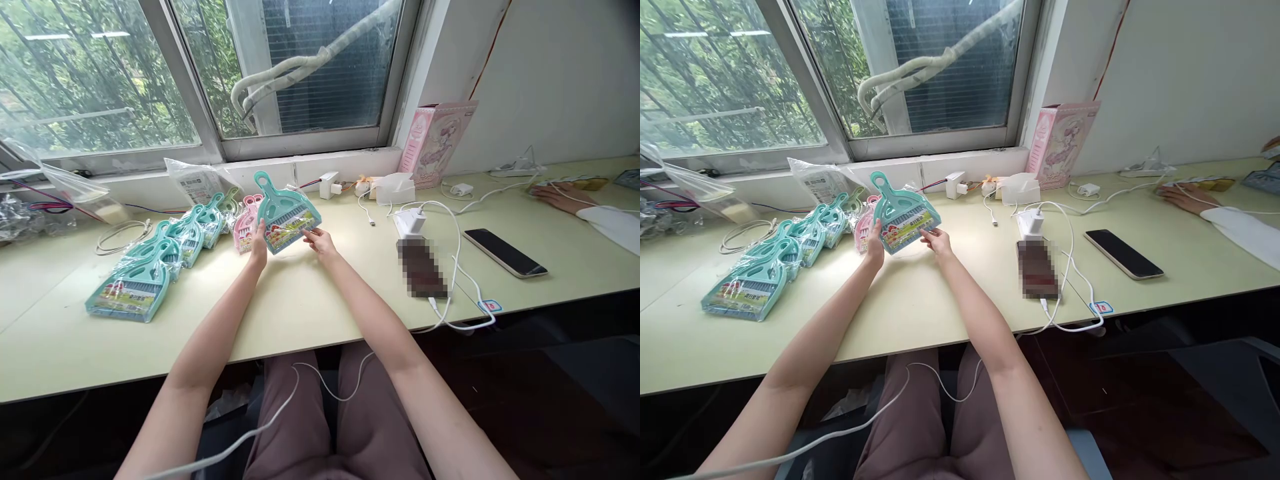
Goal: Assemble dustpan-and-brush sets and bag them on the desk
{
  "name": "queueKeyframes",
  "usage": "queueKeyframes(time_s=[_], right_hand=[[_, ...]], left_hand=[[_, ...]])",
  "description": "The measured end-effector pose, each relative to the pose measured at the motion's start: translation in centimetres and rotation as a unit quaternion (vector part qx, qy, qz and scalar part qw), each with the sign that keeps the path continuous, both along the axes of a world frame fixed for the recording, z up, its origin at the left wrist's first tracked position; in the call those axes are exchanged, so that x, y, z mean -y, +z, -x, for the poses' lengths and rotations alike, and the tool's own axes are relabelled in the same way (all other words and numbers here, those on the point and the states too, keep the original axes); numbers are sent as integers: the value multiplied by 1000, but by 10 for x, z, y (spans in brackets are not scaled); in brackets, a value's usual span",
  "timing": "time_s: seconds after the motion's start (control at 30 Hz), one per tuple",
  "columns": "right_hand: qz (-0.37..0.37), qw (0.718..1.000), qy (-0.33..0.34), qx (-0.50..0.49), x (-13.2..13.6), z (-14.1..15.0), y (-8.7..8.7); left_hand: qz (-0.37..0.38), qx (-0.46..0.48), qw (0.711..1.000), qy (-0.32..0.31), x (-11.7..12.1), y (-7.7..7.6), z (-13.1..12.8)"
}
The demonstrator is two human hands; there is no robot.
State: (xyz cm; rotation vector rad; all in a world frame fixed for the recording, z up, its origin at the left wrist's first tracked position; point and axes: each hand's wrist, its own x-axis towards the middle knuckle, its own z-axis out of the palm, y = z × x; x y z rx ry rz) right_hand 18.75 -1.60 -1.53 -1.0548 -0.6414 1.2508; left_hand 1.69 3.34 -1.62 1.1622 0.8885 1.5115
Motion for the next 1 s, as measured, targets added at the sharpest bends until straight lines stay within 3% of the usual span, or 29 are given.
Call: queueKeyframes(time_s=[0.37,0.57,1.0], right_hand=[[-26,999,11,17,-2,-4,-2],[-34,999,8,10,-6,-6,-8],[-21,999,-41,11,-4,-8,-2]], left_hand=[[63,34,997,2,-3,-4,-1],[40,4,999,-5,1,-4,-3],[39,-28,999,-20,9,-1,-9]])
